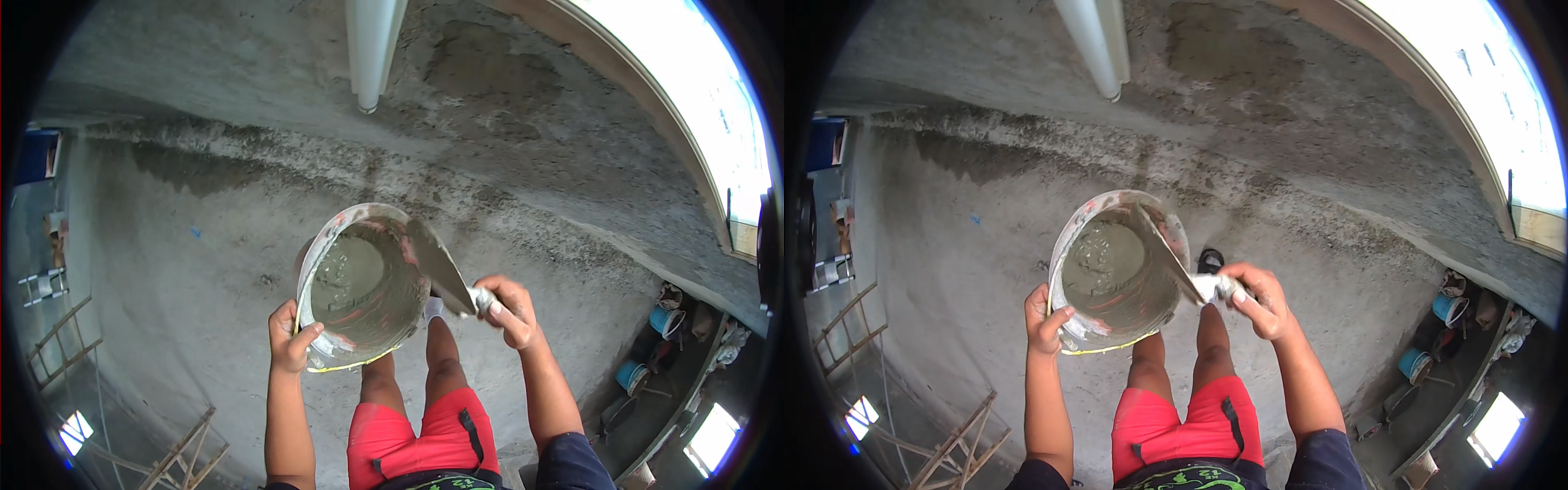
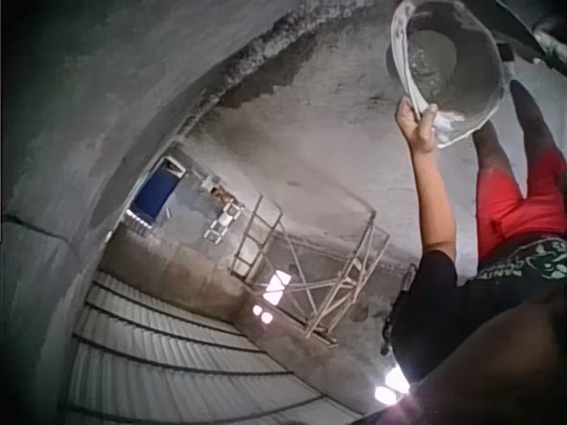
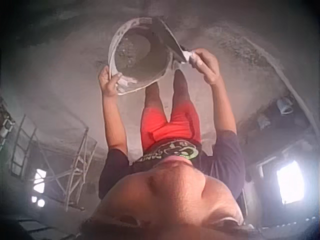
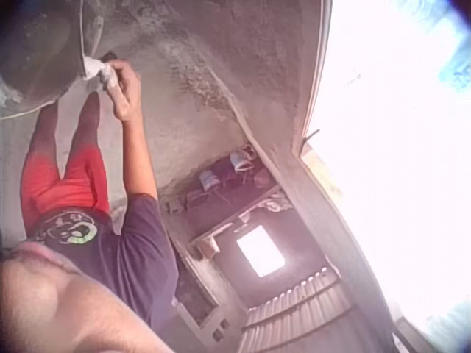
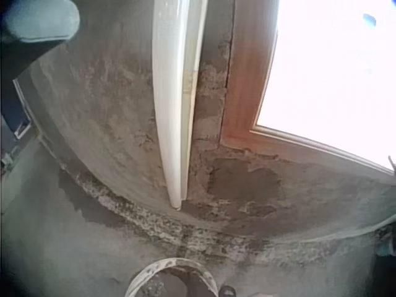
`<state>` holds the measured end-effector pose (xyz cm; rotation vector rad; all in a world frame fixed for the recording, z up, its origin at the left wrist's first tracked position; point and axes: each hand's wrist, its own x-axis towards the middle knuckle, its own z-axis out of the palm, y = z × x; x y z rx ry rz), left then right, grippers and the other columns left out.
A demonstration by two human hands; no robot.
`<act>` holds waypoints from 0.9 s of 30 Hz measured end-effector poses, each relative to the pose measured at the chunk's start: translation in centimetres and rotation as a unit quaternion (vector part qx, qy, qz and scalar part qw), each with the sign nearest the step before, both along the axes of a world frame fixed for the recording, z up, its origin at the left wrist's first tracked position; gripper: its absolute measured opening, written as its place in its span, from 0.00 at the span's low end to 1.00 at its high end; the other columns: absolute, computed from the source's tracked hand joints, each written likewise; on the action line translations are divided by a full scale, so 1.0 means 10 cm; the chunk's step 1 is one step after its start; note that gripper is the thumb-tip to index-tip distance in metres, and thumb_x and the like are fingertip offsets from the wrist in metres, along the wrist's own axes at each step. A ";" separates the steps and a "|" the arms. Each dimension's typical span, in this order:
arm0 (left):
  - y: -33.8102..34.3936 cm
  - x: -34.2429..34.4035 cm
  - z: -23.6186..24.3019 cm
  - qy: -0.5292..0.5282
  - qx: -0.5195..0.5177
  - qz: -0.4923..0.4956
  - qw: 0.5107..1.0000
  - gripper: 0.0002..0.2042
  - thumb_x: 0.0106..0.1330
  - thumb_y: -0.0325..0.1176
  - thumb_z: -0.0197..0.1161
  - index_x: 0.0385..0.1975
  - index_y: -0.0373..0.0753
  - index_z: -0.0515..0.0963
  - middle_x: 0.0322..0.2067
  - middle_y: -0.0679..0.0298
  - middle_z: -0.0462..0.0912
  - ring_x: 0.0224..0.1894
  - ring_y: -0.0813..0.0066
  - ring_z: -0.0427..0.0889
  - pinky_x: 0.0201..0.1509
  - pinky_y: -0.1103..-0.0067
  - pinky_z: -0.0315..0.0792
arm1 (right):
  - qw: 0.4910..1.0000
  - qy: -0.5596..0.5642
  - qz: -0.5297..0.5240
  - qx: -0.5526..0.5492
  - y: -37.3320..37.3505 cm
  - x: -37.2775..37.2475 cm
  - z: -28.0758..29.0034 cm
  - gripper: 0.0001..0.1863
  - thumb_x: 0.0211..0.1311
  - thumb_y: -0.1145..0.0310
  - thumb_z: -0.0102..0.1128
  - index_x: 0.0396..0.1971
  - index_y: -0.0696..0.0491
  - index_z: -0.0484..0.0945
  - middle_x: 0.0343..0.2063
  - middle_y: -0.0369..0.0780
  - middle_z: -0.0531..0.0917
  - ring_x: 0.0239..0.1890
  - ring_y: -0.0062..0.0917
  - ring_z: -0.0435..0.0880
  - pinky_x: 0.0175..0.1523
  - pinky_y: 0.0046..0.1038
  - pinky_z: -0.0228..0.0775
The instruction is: The person repeatedly scoops plaster mixture from a bucket using a trowel and applies it onto the wall.
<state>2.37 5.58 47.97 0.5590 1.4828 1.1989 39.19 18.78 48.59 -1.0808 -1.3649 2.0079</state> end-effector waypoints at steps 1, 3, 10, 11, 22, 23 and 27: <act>-0.04 0.01 -0.07 0.002 -0.001 0.007 1.000 0.09 0.56 0.23 0.65 0.26 0.41 0.70 0.27 0.71 0.76 0.29 0.86 0.69 0.36 0.83 0.65 | 0.991 -0.049 -0.042 0.120 0.07 -0.01 0.00 0.21 0.65 0.62 0.56 0.49 0.63 0.75 0.34 0.41 0.82 0.35 0.25 0.80 0.41 0.27 0.71; -0.06 0.07 -0.17 -0.001 0.009 0.004 1.000 0.09 0.56 0.23 0.65 0.26 0.41 0.70 0.27 0.72 0.77 0.29 0.87 0.68 0.36 0.83 0.64 | 0.980 -0.040 -0.047 0.189 0.26 0.06 -0.29 0.19 0.65 0.65 0.58 0.51 0.61 0.71 0.37 0.43 0.81 0.38 0.27 0.81 0.44 0.29 0.72; -0.34 0.13 -0.22 0.008 -0.048 0.008 0.999 0.09 0.56 0.23 0.67 0.27 0.41 0.71 0.27 0.72 0.77 0.29 0.87 0.70 0.36 0.83 0.66 | 0.760 -0.291 -0.243 0.528 1.06 0.01 -0.99 0.21 0.60 0.76 0.66 0.52 0.57 0.71 0.42 0.50 0.81 0.37 0.43 0.84 0.42 0.35 0.77; -0.38 0.11 -0.22 0.010 -0.047 0.009 0.999 0.09 0.56 0.23 0.67 0.27 0.41 0.71 0.27 0.72 0.77 0.29 0.87 0.70 0.36 0.83 0.66 | 0.749 -0.307 -0.231 0.540 1.15 0.01 -1.05 0.22 0.58 0.76 0.67 0.52 0.56 0.71 0.42 0.51 0.81 0.37 0.46 0.84 0.40 0.36 0.78; -0.80 0.19 -0.25 0.001 -0.110 0.041 0.993 0.08 0.55 0.21 0.66 0.27 0.40 0.72 0.28 0.69 0.79 0.30 0.85 0.72 0.38 0.82 0.68 | 0.702 -0.450 -0.167 0.526 1.13 0.48 -1.43 0.21 0.59 0.77 0.67 0.52 0.55 0.71 0.44 0.49 0.80 0.39 0.48 0.85 0.36 0.42 0.79; -0.82 0.21 -0.27 -0.002 -0.107 0.043 0.993 0.08 0.55 0.21 0.66 0.27 0.40 0.72 0.28 0.69 0.79 0.30 0.85 0.72 0.38 0.82 0.68 | 0.711 -0.416 -0.191 0.534 1.06 0.55 -1.37 0.22 0.59 0.77 0.67 0.52 0.55 0.71 0.44 0.49 0.80 0.38 0.48 0.85 0.36 0.41 0.79; -0.88 0.18 -0.26 -0.009 -0.116 0.042 0.992 0.09 0.55 0.21 0.66 0.27 0.40 0.72 0.29 0.69 0.79 0.31 0.86 0.72 0.39 0.82 0.68 | 0.699 -0.333 -0.226 0.592 1.32 0.39 -0.74 0.21 0.60 0.78 0.66 0.52 0.55 0.71 0.43 0.49 0.80 0.37 0.48 0.85 0.36 0.39 0.79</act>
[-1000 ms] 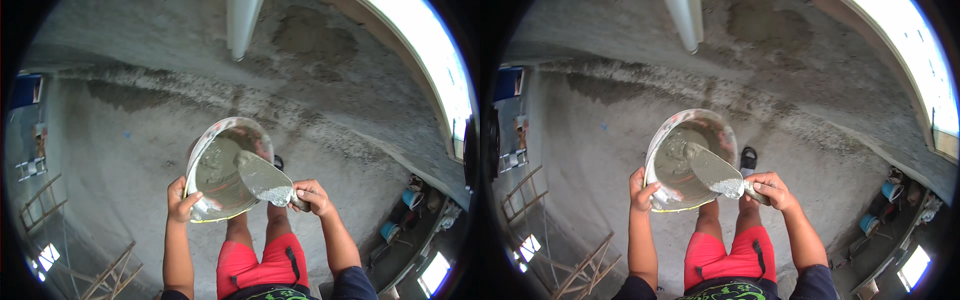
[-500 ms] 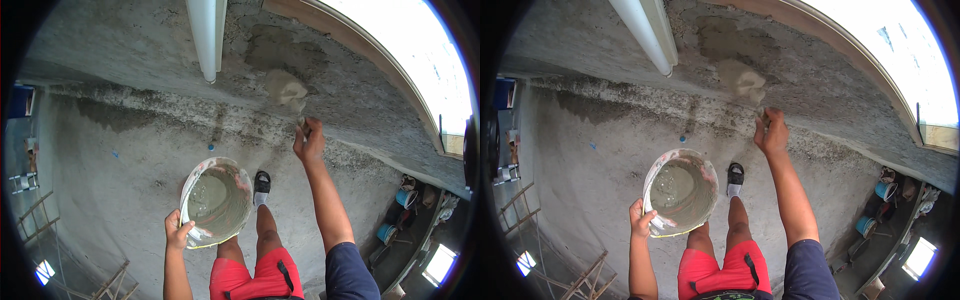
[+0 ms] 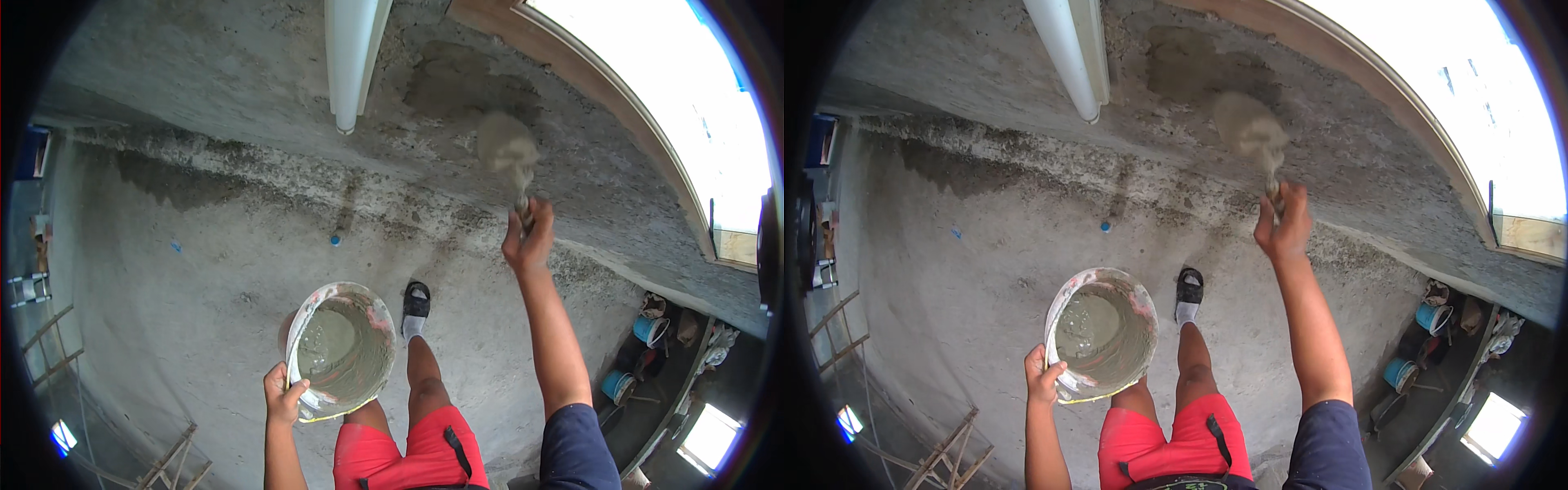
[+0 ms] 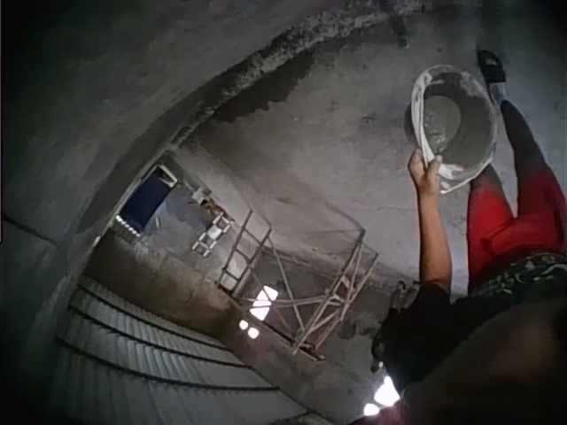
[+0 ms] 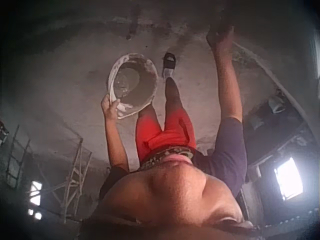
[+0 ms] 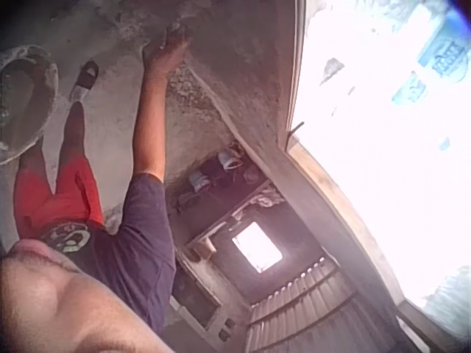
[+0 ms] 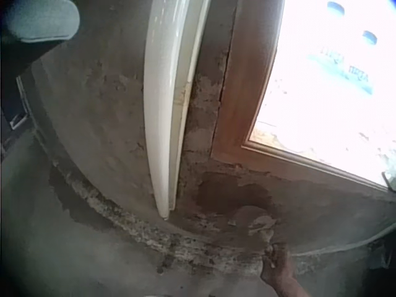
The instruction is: The person repeatedly scoops plaster mixture from a bucket using a trowel and applies it onto the wall.
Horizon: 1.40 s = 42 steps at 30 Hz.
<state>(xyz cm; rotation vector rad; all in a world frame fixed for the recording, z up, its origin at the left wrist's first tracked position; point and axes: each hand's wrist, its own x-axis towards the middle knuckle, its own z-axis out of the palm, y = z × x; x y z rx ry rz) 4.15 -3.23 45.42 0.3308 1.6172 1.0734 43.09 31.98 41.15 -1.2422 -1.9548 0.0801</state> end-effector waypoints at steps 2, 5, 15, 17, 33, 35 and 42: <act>0.01 -0.01 -0.04 0.012 0.009 -0.007 1.000 0.09 0.56 0.21 0.66 0.27 0.40 0.71 0.28 0.70 0.77 0.30 0.86 0.71 0.37 0.82 0.67 | 1.000 -0.013 -0.002 0.014 0.16 -0.20 0.13 0.21 0.59 0.76 0.67 0.52 0.54 0.72 0.44 0.47 0.80 0.36 0.45 0.85 0.35 0.40 0.79; -0.04 0.01 -0.07 0.016 0.009 -0.011 1.000 0.10 0.56 0.21 0.66 0.27 0.40 0.70 0.27 0.71 0.76 0.29 0.86 0.70 0.36 0.81 0.67 | 0.973 -0.225 -0.050 0.000 0.22 -0.24 -0.04 0.18 0.59 0.69 0.66 0.49 0.50 0.76 0.41 0.42 0.79 0.35 0.38 0.86 0.33 0.40 0.80; -0.06 0.03 -0.09 0.017 0.024 -0.015 0.999 0.09 0.56 0.21 0.66 0.26 0.40 0.70 0.26 0.72 0.75 0.28 0.87 0.69 0.35 0.83 0.65 | 0.987 -0.153 -0.029 0.038 0.07 -0.18 0.25 0.17 0.59 0.69 0.66 0.49 0.50 0.78 0.40 0.41 0.79 0.34 0.38 0.86 0.30 0.37 0.80; -0.08 0.03 -0.14 0.018 0.021 -0.019 0.999 0.09 0.56 0.21 0.66 0.26 0.40 0.70 0.25 0.72 0.75 0.28 0.87 0.69 0.35 0.82 0.65 | 0.989 -0.133 -0.026 0.067 0.19 -0.31 0.43 0.16 0.60 0.69 0.66 0.48 0.50 0.79 0.40 0.41 0.80 0.33 0.39 0.86 0.31 0.37 0.80; -0.13 0.04 -0.22 0.030 0.000 -0.026 0.999 0.12 0.57 0.20 0.66 0.25 0.42 0.68 0.24 0.74 0.73 0.27 0.88 0.67 0.33 0.82 0.63 | 0.997 -0.048 -0.005 0.068 0.24 -0.26 0.39 0.21 0.56 0.71 0.71 0.50 0.48 0.78 0.43 0.42 0.82 0.33 0.38 0.86 0.31 0.37 0.79; -0.16 0.01 -0.24 0.040 0.000 -0.033 0.999 0.13 0.57 0.20 0.66 0.24 0.42 0.67 0.23 0.75 0.71 0.26 0.88 0.66 0.32 0.82 0.62 | 0.985 -0.166 -0.026 0.033 0.29 -0.42 0.45 0.21 0.56 0.71 0.69 0.50 0.47 0.78 0.42 0.41 0.80 0.33 0.39 0.86 0.31 0.38 0.80; -0.08 0.03 -0.22 0.017 -0.001 -0.036 0.999 0.10 0.55 0.20 0.66 0.26 0.41 0.70 0.27 0.71 0.77 0.29 0.86 0.71 0.36 0.82 0.68 | 0.941 -0.308 -0.049 -0.133 -0.01 0.19 -0.22 0.19 0.58 0.71 0.66 0.50 0.46 0.77 0.40 0.41 0.79 0.35 0.38 0.86 0.33 0.40 0.80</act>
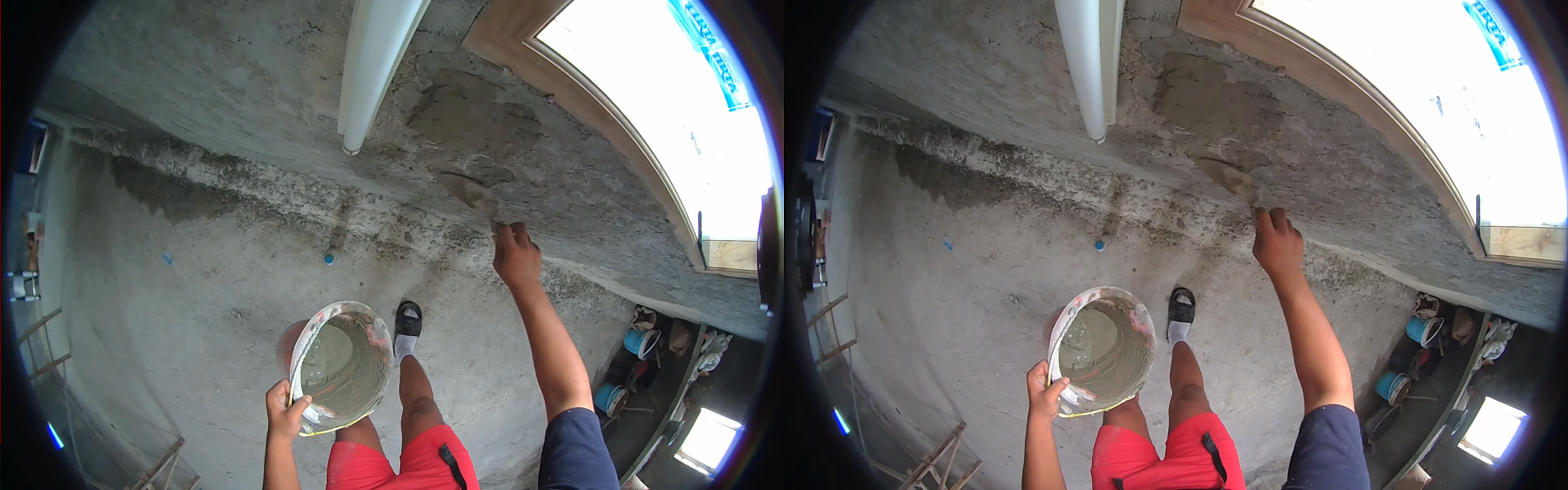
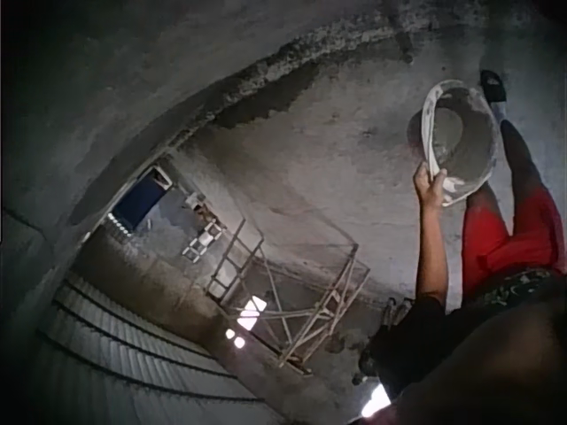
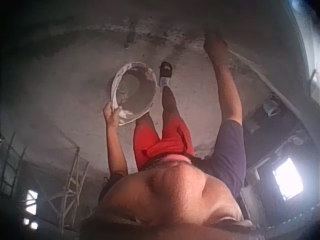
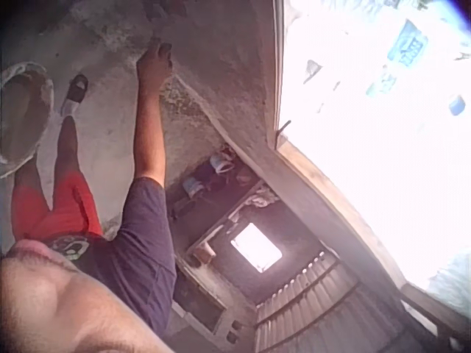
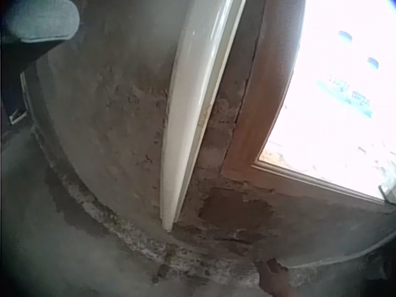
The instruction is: The person repeatedly scoops plaster mixture from a bucket using a trowel and applies it onto the wall.
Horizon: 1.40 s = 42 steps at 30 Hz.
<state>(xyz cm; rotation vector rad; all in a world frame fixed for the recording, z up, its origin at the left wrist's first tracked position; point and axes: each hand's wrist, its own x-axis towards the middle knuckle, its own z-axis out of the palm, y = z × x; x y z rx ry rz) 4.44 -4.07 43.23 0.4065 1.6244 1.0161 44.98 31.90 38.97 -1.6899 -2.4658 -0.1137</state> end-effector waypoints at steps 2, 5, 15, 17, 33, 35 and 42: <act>0.01 0.00 0.01 -0.002 0.015 0.009 1.000 0.11 0.57 0.19 0.66 0.25 0.41 0.69 0.25 0.73 0.75 0.27 0.88 0.69 0.33 0.82 0.65 | 0.993 0.084 0.028 0.080 0.02 -0.04 0.20 0.19 0.58 0.72 0.67 0.50 0.47 0.77 0.41 0.41 0.80 0.35 0.38 0.86 0.33 0.39 0.81; 0.04 -0.01 0.01 -0.006 0.018 0.014 1.000 0.11 0.57 0.20 0.66 0.25 0.41 0.69 0.24 0.73 0.74 0.27 0.87 0.68 0.32 0.82 0.64 | 0.950 0.226 0.073 0.202 0.19 -0.23 0.83 0.20 0.58 0.74 0.70 0.50 0.48 0.77 0.42 0.42 0.82 0.35 0.37 0.87 0.33 0.38 0.81; 0.02 -0.10 -0.13 -0.007 0.019 -0.039 0.999 0.10 0.55 0.19 0.65 0.27 0.41 0.70 0.27 0.70 0.77 0.29 0.85 0.72 0.36 0.81 0.68 | 0.998 -0.061 -0.005 0.030 0.02 -0.05 0.01 0.17 0.58 0.73 0.60 0.49 0.46 0.78 0.40 0.41 0.79 0.29 0.38 0.85 0.31 0.41 0.80; 0.01 -0.16 -0.06 -0.009 0.017 -0.040 0.999 0.10 0.55 0.19 0.65 0.27 0.41 0.70 0.27 0.70 0.77 0.29 0.85 0.72 0.36 0.81 0.68 | 0.997 -0.066 -0.039 -0.013 -0.12 -0.01 -0.04 0.18 0.57 0.73 0.62 0.49 0.47 0.78 0.40 0.41 0.80 0.29 0.38 0.86 0.31 0.41 0.80; -0.13 -0.34 0.24 0.035 0.032 -0.030 0.998 0.11 0.57 0.19 0.65 0.25 0.41 0.69 0.25 0.71 0.75 0.28 0.86 0.71 0.33 0.82 0.65 | 0.991 -0.096 -0.067 -0.059 -0.05 -0.16 -0.29 0.23 0.56 0.73 0.58 0.55 0.48 0.72 0.45 0.50 0.81 0.39 0.49 0.87 0.37 0.48 0.81; -0.16 -0.31 0.36 0.033 0.047 -0.004 0.998 0.10 0.56 0.19 0.65 0.26 0.40 0.70 0.27 0.70 0.77 0.29 0.85 0.73 0.36 0.81 0.68 | 0.980 -0.055 -0.140 -0.127 -0.48 0.17 -0.33 0.20 0.60 0.71 0.57 0.54 0.49 0.73 0.50 0.52 0.80 0.40 0.51 0.87 0.39 0.50 0.81; -0.09 -0.19 1.20 0.044 0.099 0.025 0.994 0.07 0.55 0.20 0.63 0.33 0.36 0.76 0.32 0.70 0.78 0.34 0.83 0.75 0.41 0.81 0.70 | 0.681 0.486 -0.352 -0.419 -2.18 0.15 0.90 0.19 0.62 0.67 0.71 0.49 0.55 0.75 0.28 0.42 0.82 0.23 0.28 0.83 0.29 0.32 0.77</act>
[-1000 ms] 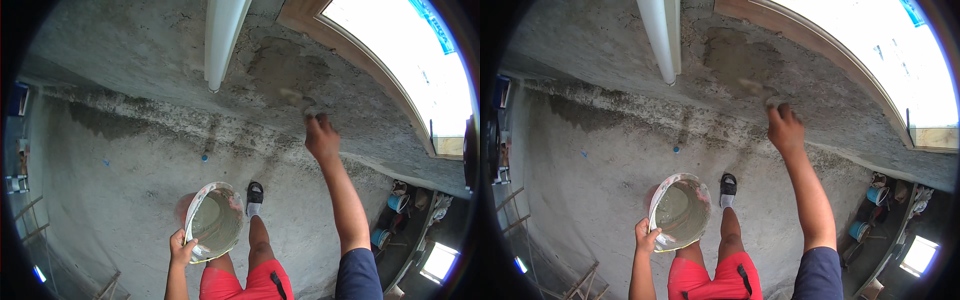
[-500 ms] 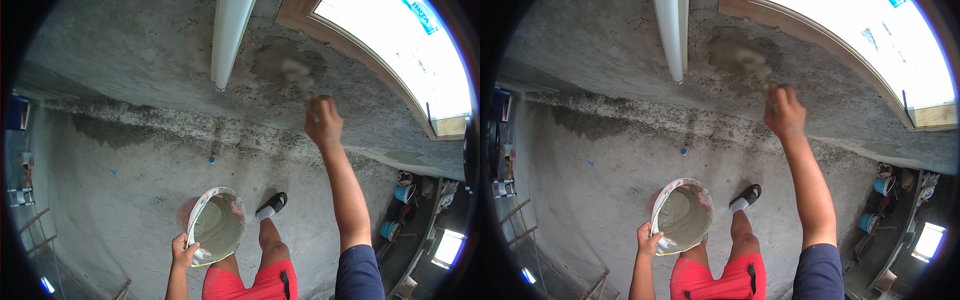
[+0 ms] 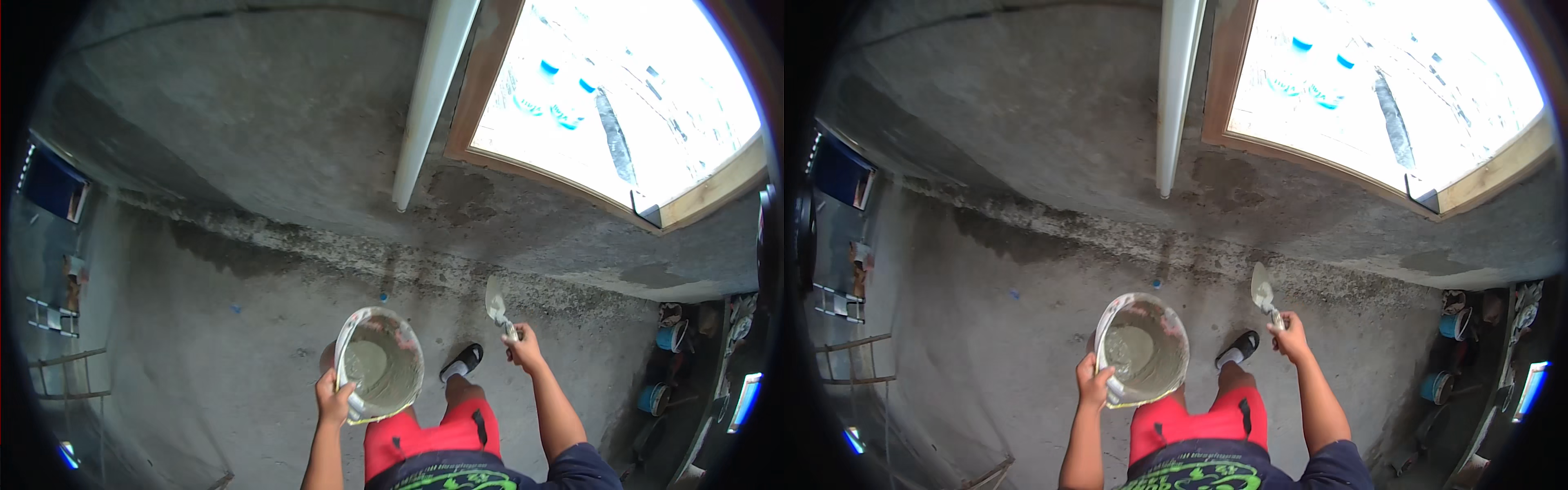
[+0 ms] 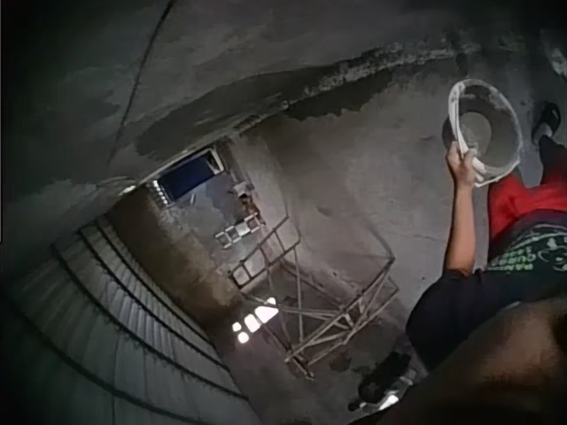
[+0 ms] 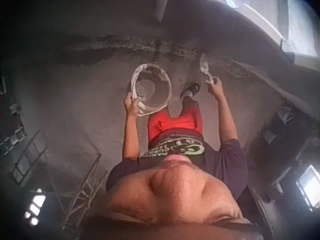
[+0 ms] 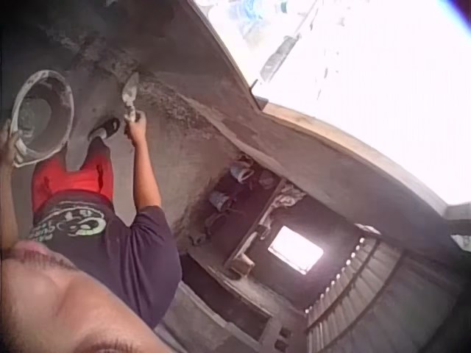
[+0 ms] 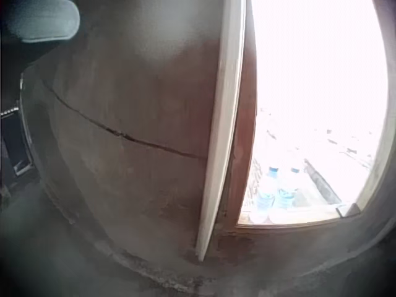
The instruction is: The person repeatedly scoops plaster mixture from a bucket using a trowel and applies it onto the wall.
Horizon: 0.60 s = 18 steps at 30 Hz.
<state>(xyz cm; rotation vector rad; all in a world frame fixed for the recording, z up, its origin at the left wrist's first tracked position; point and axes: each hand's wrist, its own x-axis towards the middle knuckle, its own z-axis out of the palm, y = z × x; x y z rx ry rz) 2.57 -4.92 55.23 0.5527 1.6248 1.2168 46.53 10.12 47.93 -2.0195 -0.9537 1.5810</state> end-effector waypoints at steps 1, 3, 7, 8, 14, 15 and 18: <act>0.07 0.00 0.12 0.003 0.013 -0.017 1.000 0.07 0.56 0.21 0.63 0.33 0.36 0.76 0.31 0.70 0.78 0.33 0.83 0.74 0.41 0.81 0.70 | 1.000 0.005 -0.001 0.006 -0.15 -0.05 0.31 0.19 0.62 0.67 0.71 0.49 0.55 0.75 0.28 0.42 0.82 0.23 0.28 0.83 0.29 0.32 0.77; 0.22 0.06 0.32 0.004 0.046 -0.042 0.998 0.07 0.56 0.21 0.63 0.33 0.37 0.76 0.31 0.70 0.77 0.33 0.84 0.73 0.40 0.81 0.69 | 0.988 0.152 0.019 0.012 -0.42 -0.08 0.79 0.17 0.65 0.70 0.68 0.51 0.55 0.75 0.27 0.37 0.80 0.22 0.20 0.79 0.26 0.26 0.73; 0.62 0.24 0.97 0.033 0.098 -0.071 0.992 0.09 0.53 0.25 0.66 0.25 0.42 0.70 0.25 0.74 0.71 0.29 0.85 0.68 0.35 0.83 0.64 | 0.973 0.176 0.148 -0.024 -0.49 -0.26 1.71 0.19 0.66 0.68 0.68 0.54 0.57 0.80 0.26 0.34 0.81 0.23 0.16 0.77 0.26 0.23 0.70; 0.72 0.22 1.11 0.050 0.111 -0.092 0.988 0.10 0.53 0.25 0.66 0.24 0.43 0.69 0.24 0.75 0.70 0.28 0.86 0.67 0.34 0.83 0.63 | 0.972 0.146 0.185 -0.012 -0.43 -0.32 1.86 0.18 0.66 0.67 0.68 0.54 0.58 0.81 0.27 0.34 0.81 0.23 0.16 0.76 0.27 0.22 0.71; 1.19 0.26 1.84 0.071 0.174 -0.176 0.966 0.12 0.53 0.27 0.67 0.23 0.44 0.66 0.23 0.76 0.67 0.27 0.88 0.63 0.32 0.83 0.58 | 0.945 0.082 0.288 0.133 -0.06 -0.70 2.62 0.18 0.69 0.68 0.63 0.54 0.60 0.83 0.27 0.34 0.83 0.23 0.15 0.77 0.29 0.24 0.74; 1.25 0.28 1.95 0.056 0.187 -0.187 0.963 0.12 0.51 0.27 0.67 0.23 0.45 0.66 0.22 0.76 0.68 0.27 0.87 0.64 0.31 0.84 0.59 | 0.945 0.064 0.287 0.144 0.01 -0.77 2.72 0.18 0.69 0.69 0.62 0.55 0.60 0.82 0.26 0.35 0.83 0.23 0.16 0.78 0.29 0.25 0.74; 1.42 0.38 2.23 0.035 0.220 -0.192 0.956 0.12 0.51 0.27 0.67 0.21 0.45 0.66 0.22 0.77 0.67 0.26 0.88 0.62 0.31 0.84 0.57 | 0.916 -0.002 0.333 0.223 0.28 -0.86 2.81 0.21 0.65 0.66 0.63 0.54 0.62 0.82 0.40 0.55 0.88 0.43 0.43 0.90 0.52 0.38 0.79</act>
